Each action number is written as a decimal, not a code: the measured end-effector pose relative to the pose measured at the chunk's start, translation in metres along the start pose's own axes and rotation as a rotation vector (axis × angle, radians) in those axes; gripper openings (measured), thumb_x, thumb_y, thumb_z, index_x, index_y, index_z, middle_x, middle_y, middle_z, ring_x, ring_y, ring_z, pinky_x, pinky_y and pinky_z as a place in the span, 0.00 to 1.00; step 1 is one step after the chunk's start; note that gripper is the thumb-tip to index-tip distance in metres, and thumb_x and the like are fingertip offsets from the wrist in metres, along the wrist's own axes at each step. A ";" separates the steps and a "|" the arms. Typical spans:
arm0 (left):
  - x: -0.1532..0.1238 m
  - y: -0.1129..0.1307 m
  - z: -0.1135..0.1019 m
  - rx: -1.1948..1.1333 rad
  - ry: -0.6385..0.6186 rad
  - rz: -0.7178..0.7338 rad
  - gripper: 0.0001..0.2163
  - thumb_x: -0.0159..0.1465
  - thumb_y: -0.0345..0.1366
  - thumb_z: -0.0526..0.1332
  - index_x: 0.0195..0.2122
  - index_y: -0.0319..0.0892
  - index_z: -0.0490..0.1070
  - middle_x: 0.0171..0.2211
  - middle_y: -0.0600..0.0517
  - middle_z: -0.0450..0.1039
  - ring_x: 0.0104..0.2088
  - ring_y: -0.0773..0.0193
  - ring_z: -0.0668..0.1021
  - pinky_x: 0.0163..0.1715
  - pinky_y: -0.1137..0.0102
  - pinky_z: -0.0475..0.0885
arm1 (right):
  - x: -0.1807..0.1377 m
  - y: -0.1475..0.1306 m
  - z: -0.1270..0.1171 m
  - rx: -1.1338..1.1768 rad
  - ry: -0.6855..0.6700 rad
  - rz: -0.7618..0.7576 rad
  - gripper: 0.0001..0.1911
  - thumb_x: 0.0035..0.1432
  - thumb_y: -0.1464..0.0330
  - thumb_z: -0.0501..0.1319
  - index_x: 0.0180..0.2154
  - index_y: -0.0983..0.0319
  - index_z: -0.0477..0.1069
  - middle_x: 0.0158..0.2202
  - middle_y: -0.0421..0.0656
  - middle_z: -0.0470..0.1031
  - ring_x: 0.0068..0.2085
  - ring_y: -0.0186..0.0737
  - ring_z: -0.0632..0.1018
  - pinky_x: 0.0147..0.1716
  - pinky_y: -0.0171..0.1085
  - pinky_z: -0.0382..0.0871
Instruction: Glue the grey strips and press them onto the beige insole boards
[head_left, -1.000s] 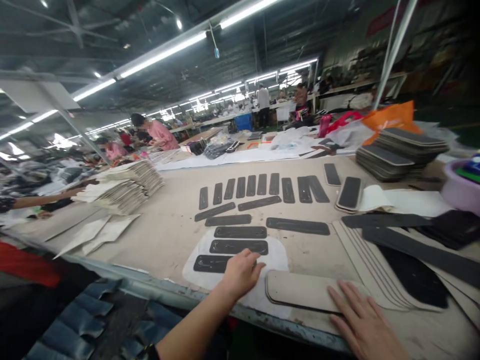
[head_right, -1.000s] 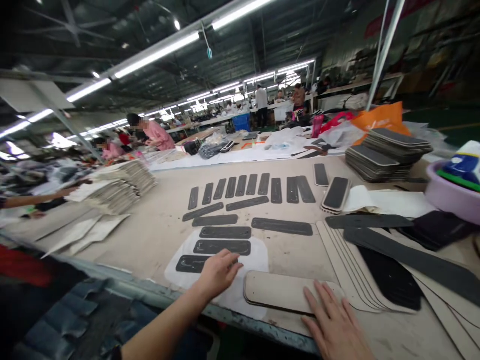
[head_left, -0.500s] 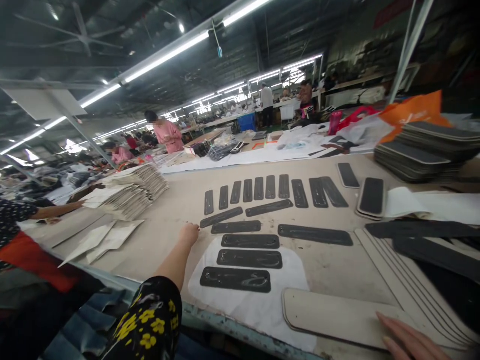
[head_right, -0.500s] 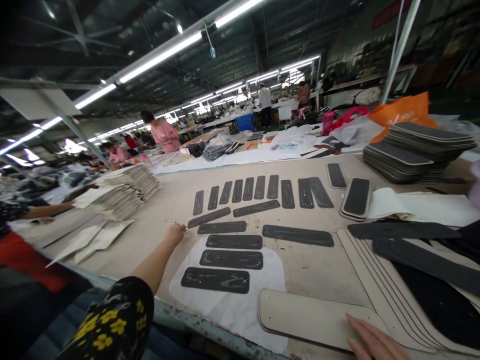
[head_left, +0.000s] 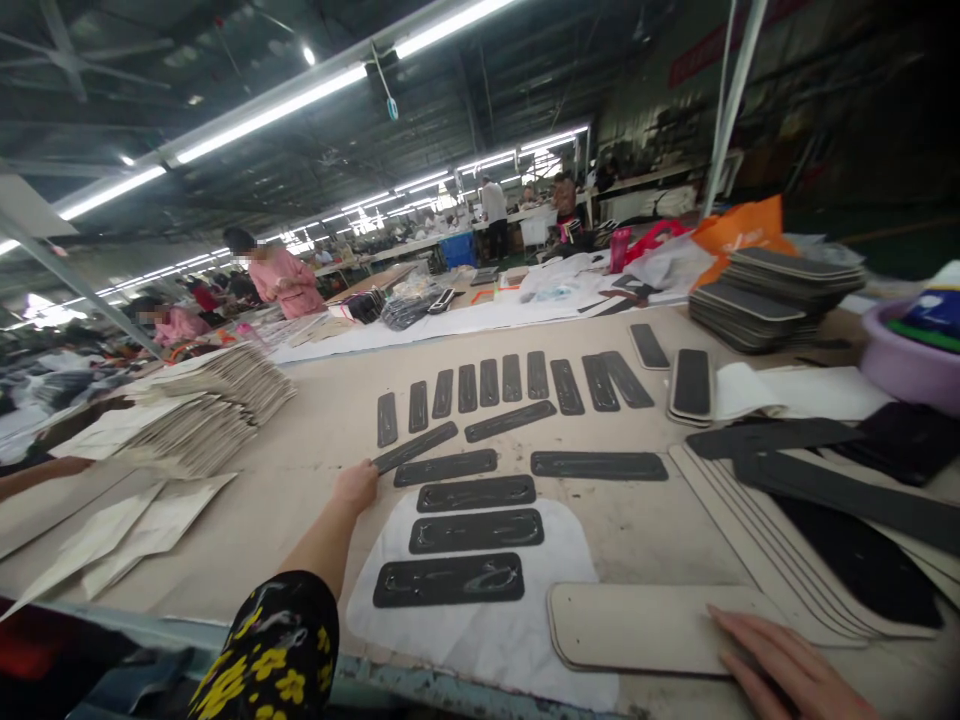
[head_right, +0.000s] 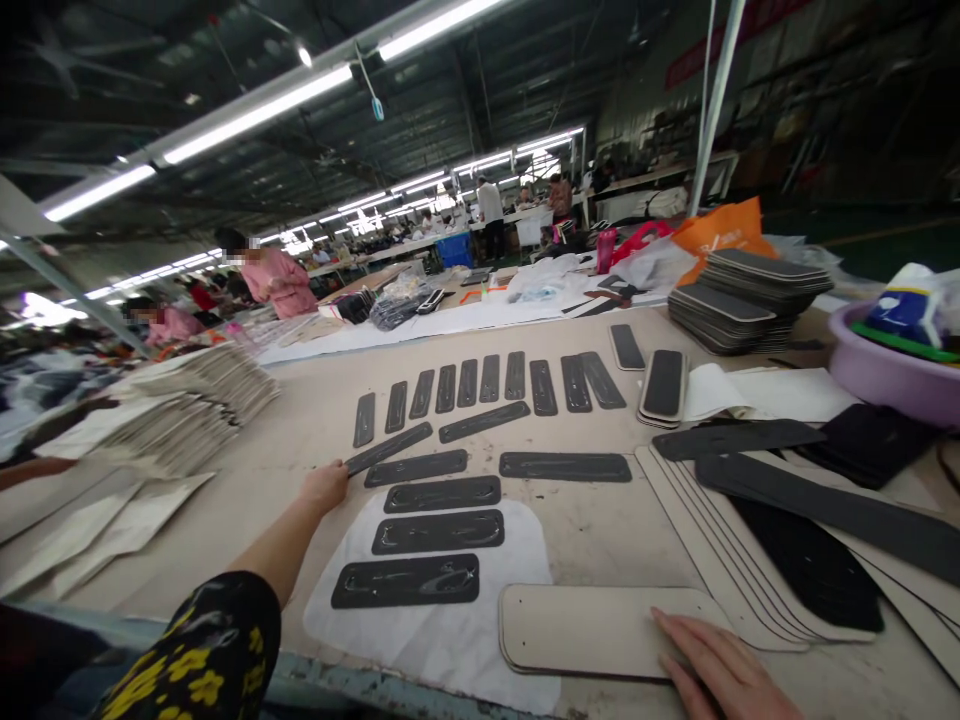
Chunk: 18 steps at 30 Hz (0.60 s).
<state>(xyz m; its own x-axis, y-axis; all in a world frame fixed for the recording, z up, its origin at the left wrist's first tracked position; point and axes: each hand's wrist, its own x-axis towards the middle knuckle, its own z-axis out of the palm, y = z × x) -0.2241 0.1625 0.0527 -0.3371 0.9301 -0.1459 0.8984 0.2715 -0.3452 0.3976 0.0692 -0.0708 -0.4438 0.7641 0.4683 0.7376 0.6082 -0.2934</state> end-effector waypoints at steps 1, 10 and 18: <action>-0.001 0.001 0.000 0.008 0.006 -0.001 0.14 0.60 0.27 0.47 0.41 0.35 0.70 0.44 0.39 0.68 0.42 0.55 0.75 0.39 0.65 0.68 | 0.002 -0.003 -0.002 -0.009 0.003 -0.001 0.24 0.56 0.60 0.57 0.54 0.56 0.64 0.53 0.43 0.68 0.50 0.48 0.72 0.46 0.40 0.71; -0.024 -0.003 -0.030 0.042 0.166 -0.054 0.15 0.63 0.35 0.43 0.41 0.36 0.66 0.43 0.41 0.65 0.40 0.55 0.74 0.37 0.65 0.67 | 0.012 -0.020 -0.014 0.040 0.030 0.077 0.22 0.57 0.58 0.57 0.52 0.56 0.67 0.51 0.43 0.69 0.50 0.45 0.72 0.47 0.39 0.71; -0.090 0.025 -0.114 -0.133 0.570 0.356 0.06 0.60 0.35 0.48 0.30 0.42 0.61 0.34 0.49 0.65 0.30 0.63 0.70 0.31 0.69 0.64 | 0.034 -0.043 -0.041 0.311 0.184 0.304 0.16 0.60 0.63 0.55 0.48 0.59 0.69 0.47 0.47 0.71 0.49 0.45 0.72 0.50 0.42 0.68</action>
<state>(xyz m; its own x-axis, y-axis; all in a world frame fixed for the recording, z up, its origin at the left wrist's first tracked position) -0.1389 0.1141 0.1631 0.1534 0.9435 0.2938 0.9662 -0.0808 -0.2450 0.3717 0.0598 -0.0082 -0.1130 0.8837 0.4541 0.6201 0.4199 -0.6628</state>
